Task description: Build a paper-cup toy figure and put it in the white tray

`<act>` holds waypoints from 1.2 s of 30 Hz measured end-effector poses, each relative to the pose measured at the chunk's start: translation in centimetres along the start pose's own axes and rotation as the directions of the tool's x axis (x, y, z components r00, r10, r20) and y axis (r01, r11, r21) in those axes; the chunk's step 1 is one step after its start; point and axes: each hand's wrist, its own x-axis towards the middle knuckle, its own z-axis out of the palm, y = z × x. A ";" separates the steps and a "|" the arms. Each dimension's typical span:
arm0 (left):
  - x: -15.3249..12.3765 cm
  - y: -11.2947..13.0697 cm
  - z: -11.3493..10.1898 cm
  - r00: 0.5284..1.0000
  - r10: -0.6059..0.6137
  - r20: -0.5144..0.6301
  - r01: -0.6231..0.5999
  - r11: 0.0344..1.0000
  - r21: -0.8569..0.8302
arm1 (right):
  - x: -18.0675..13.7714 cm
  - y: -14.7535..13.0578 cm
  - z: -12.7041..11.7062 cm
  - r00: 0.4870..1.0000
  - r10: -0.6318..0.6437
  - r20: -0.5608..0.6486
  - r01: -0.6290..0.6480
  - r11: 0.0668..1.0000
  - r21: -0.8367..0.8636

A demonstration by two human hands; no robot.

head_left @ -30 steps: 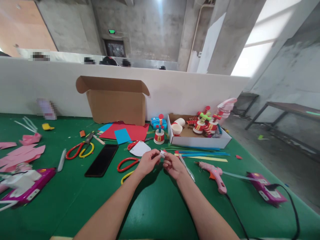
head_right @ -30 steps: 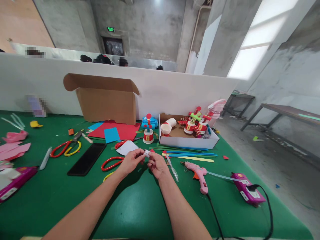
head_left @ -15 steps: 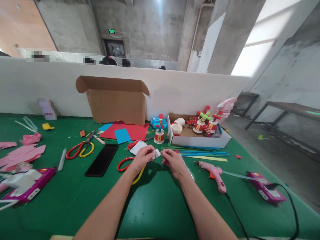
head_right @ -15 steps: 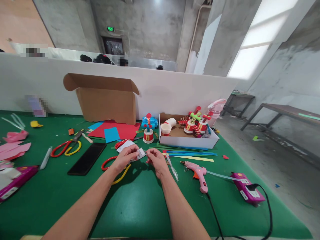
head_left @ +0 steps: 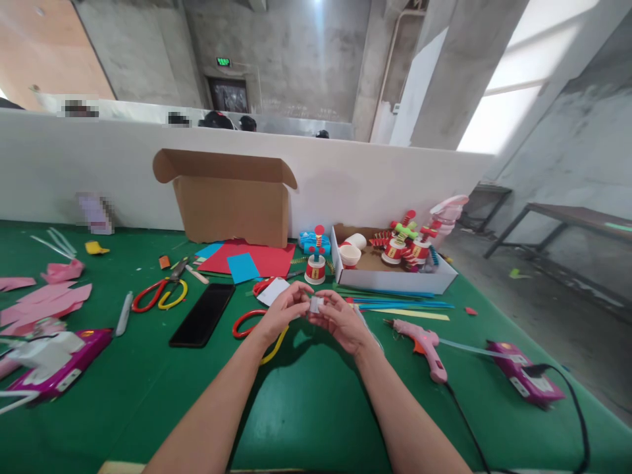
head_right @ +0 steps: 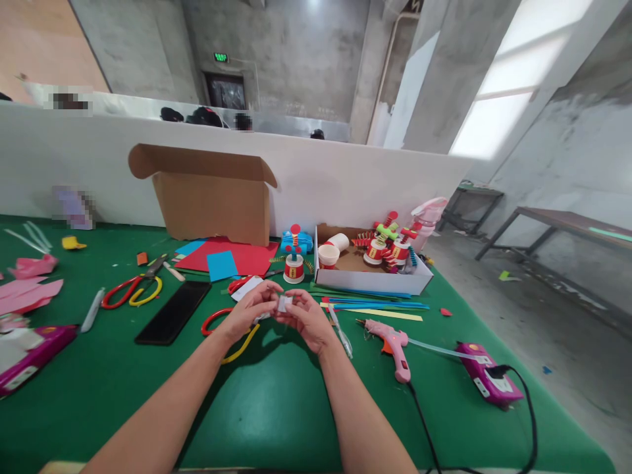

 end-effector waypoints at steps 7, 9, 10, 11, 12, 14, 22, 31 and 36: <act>0.2 -0.9 1.4 0.991 -0.010 -0.135 0.006 0.999 -0.034 | 0.9 0.8 0.2 0.958 -0.206 -0.199 0.225 0.971 0.078; 0.2 -1.0 1.7 0.987 -0.018 -0.158 0.011 0.999 -0.042 | 0.9 1.1 0.3 0.941 -0.255 -0.220 0.267 0.964 0.022; 0.2 -1.1 1.8 0.985 -0.021 -0.172 0.012 0.999 -0.050 | 0.9 1.1 0.4 0.934 -0.281 -0.222 0.283 0.959 -0.021; 0.3 -1.2 1.9 0.983 -0.022 -0.184 0.011 0.998 -0.060 | 0.9 1.2 0.5 0.926 -0.307 -0.221 0.298 0.952 -0.072; 0.3 -1.3 1.9 0.981 -0.024 -0.195 0.010 0.997 -0.072 | 0.9 1.2 0.5 0.918 -0.330 -0.218 0.310 0.943 -0.123; 0.4 -1.4 1.9 0.976 -0.032 -0.215 0.011 0.995 -0.100 | 0.8 1.1 0.6 0.912 -0.356 -0.205 0.314 0.926 -0.212; 0.5 -1.2 1.5 0.955 -0.053 -0.293 0.029 0.996 -0.083 | 0.8 1.0 0.6 0.918 -0.328 -0.223 0.259 0.922 -0.287; 0.5 -1.2 1.7 0.946 -0.058 -0.319 0.034 0.996 -0.082 | 0.8 1.0 0.7 0.917 -0.311 -0.248 0.246 0.933 -0.262; 0.6 -1.5 1.7 0.949 -0.050 -0.312 0.024 0.996 -0.086 | 0.8 1.1 0.6 0.914 -0.312 -0.259 0.242 0.932 -0.268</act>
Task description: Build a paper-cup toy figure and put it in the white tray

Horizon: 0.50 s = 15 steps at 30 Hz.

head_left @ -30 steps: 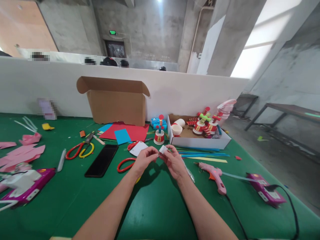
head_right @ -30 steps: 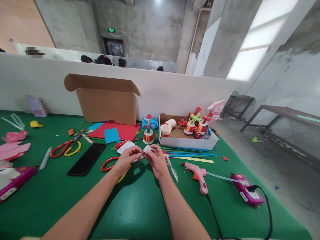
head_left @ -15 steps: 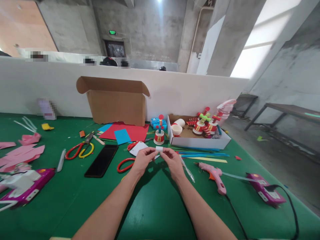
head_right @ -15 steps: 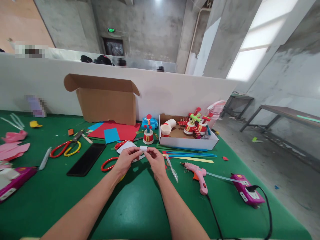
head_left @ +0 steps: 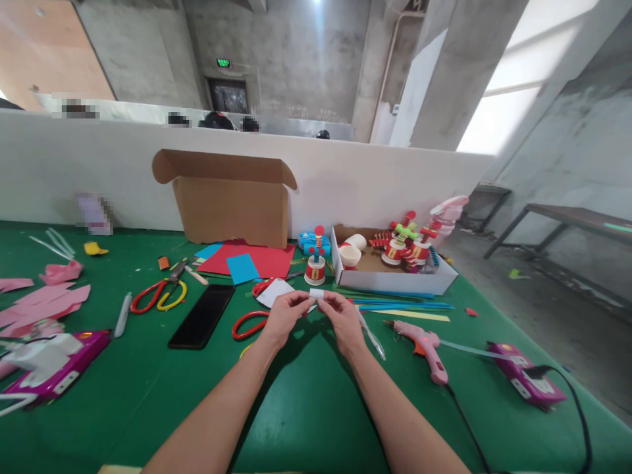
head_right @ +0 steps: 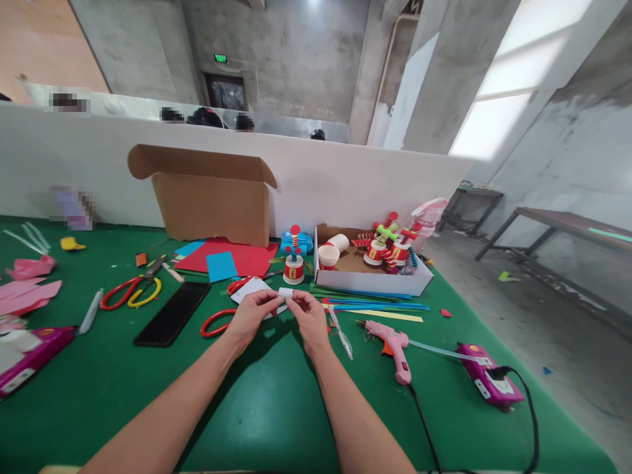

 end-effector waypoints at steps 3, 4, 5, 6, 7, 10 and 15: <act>0.0 0.0 0.0 1.000 0.001 0.004 -0.001 1.000 0.000 | 0.1 0.1 0.0 1.000 0.000 0.003 0.000 1.000 0.006; 0.0 0.0 0.0 1.000 0.001 0.006 -0.001 1.000 0.000 | 0.1 0.2 0.0 1.000 -0.001 0.001 0.001 1.000 0.009; 0.0 0.0 0.0 1.000 0.001 0.006 -0.001 1.000 0.000 | 0.1 0.2 -0.1 1.000 0.000 -0.002 0.000 1.000 0.011; 0.0 0.0 0.0 1.000 0.003 0.007 -0.003 1.000 0.002 | 0.1 0.2 -0.1 1.000 0.001 -0.005 -0.001 1.000 0.012; 0.0 0.0 0.0 1.000 0.007 0.008 -0.007 1.000 0.005 | 0.1 0.2 -0.1 1.000 0.001 -0.005 -0.001 1.000 0.010; -0.1 -0.1 0.0 1.000 0.023 0.013 -0.023 1.000 0.008 | 0.1 0.2 -0.1 1.000 -0.004 -0.001 0.004 1.000 0.003; -0.1 -0.4 0.0 1.000 0.003 -0.001 -0.003 0.999 -0.034 | -0.1 0.2 0.0 1.000 0.013 -0.004 -0.013 1.000 0.015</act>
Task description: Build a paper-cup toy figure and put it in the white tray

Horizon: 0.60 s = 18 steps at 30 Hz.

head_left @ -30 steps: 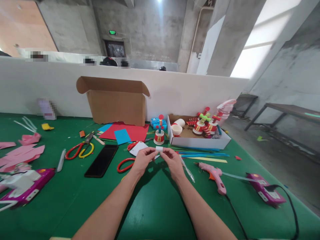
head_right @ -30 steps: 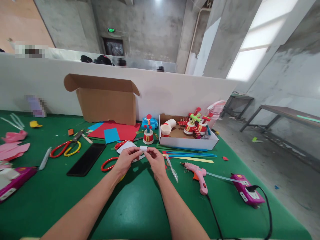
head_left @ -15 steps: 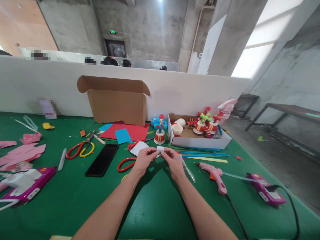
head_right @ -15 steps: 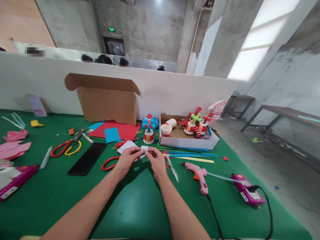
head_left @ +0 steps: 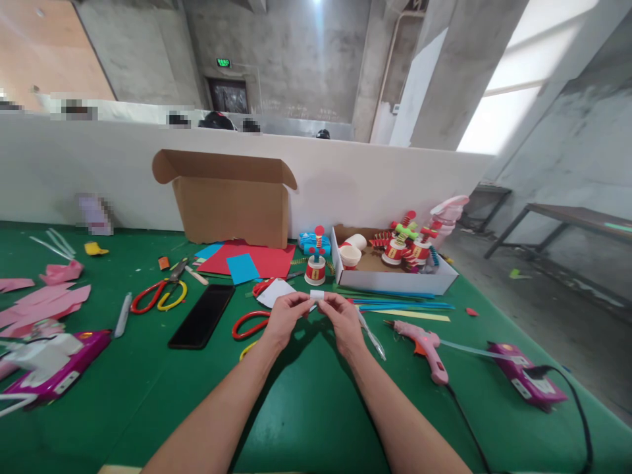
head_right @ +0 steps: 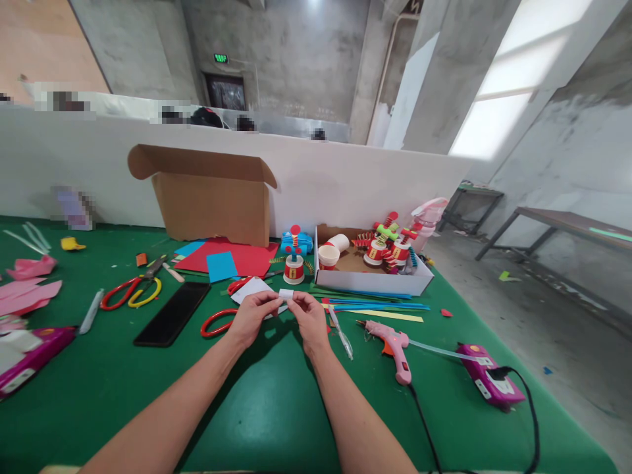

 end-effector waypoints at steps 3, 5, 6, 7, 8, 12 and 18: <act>0.0 -0.2 0.1 0.999 -0.031 -0.027 0.029 0.998 -0.047 | 0.0 0.1 0.0 1.000 0.014 -0.001 -0.014 1.000 0.016; -0.1 -0.2 0.2 0.998 -0.049 -0.044 0.046 0.997 -0.067 | 0.0 0.2 0.0 1.000 0.022 -0.003 -0.022 1.000 0.015; -0.1 -0.3 0.3 0.997 -0.056 -0.050 0.052 0.996 -0.072 | 0.0 0.2 0.0 1.000 0.027 -0.005 -0.027 1.000 0.014; -0.1 -0.3 0.3 0.997 -0.063 -0.054 0.059 0.995 -0.075 | 0.0 0.3 0.0 0.999 0.032 -0.007 -0.032 0.999 0.013; -0.1 -0.3 0.4 0.996 -0.069 -0.054 0.065 0.995 -0.078 | 0.1 0.3 0.0 0.999 0.037 -0.009 -0.037 0.999 0.013; -0.2 -0.3 0.5 0.993 -0.106 -0.058 0.100 0.990 -0.104 | 0.2 0.5 -0.1 0.998 0.063 -0.012 -0.063 0.998 0.020; -0.1 -0.4 0.5 0.988 -0.142 -0.055 0.134 0.982 -0.132 | 0.3 0.7 -0.1 0.996 0.091 -0.006 -0.090 0.995 0.046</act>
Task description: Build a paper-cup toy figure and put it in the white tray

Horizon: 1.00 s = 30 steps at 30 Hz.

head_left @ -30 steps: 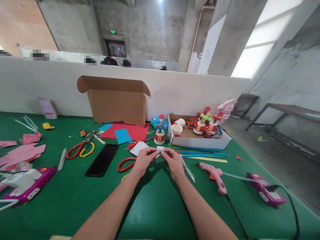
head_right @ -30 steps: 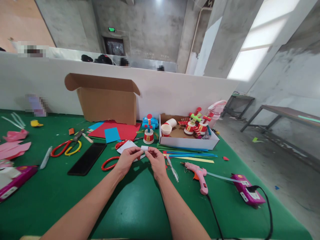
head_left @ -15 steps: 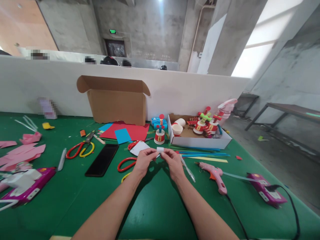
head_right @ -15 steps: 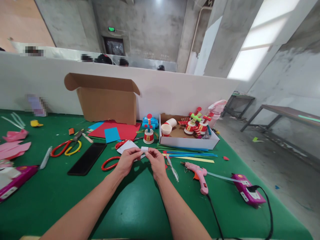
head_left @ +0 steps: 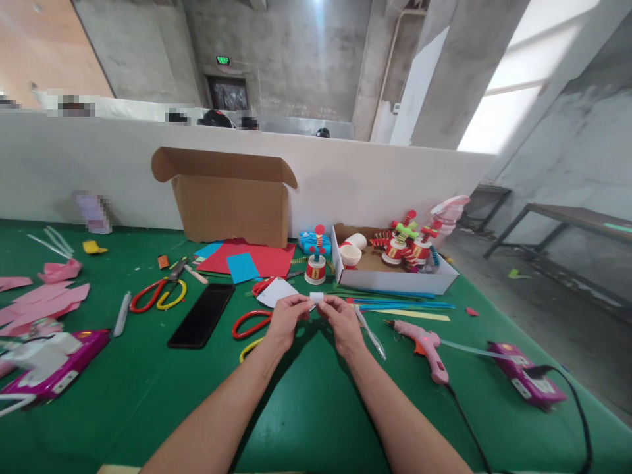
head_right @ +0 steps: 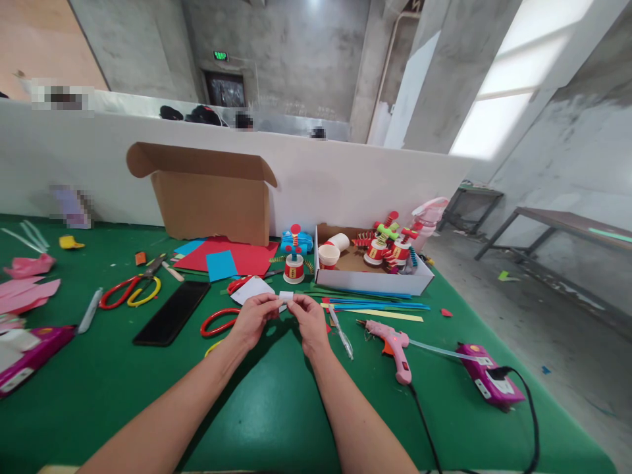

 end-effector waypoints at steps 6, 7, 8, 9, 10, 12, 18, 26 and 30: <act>-0.1 0.1 0.1 1.000 -0.030 -0.010 0.029 0.999 -0.035 | 0.0 0.1 0.0 1.000 0.018 0.000 -0.018 1.000 0.016; -0.1 0.1 0.1 0.999 -0.031 -0.012 0.031 0.999 -0.039 | 0.0 0.1 0.0 1.000 0.019 -0.002 -0.019 1.000 0.019; -0.1 0.1 0.1 0.999 -0.032 -0.013 0.031 0.999 -0.041 | 0.0 0.1 0.0 1.000 0.021 -0.003 -0.021 1.000 0.022; -0.1 0.1 0.1 0.999 -0.032 -0.015 0.031 0.999 -0.044 | 0.0 0.1 0.0 1.000 0.022 -0.003 -0.022 0.999 0.027; -0.1 0.1 0.1 0.999 -0.033 -0.016 0.032 0.998 -0.046 | 0.0 0.1 0.0 1.000 0.023 -0.001 -0.023 0.999 0.031; -0.1 0.1 0.1 0.999 -0.032 -0.015 0.031 0.998 -0.047 | 0.0 0.1 0.0 1.000 0.024 0.001 -0.024 0.999 0.039; -0.2 0.2 0.2 1.000 -0.022 -0.016 0.021 0.999 -0.049 | 0.1 0.1 0.1 1.000 0.025 0.001 -0.025 0.999 0.048; -0.2 0.3 0.2 1.000 0.004 0.000 -0.005 0.999 -0.042 | 0.1 0.1 0.1 1.000 0.012 0.007 -0.012 0.999 0.048; -0.2 0.2 0.1 1.000 -0.001 0.001 0.001 0.999 -0.049 | 0.1 0.1 0.1 1.000 0.010 0.001 -0.010 0.999 0.043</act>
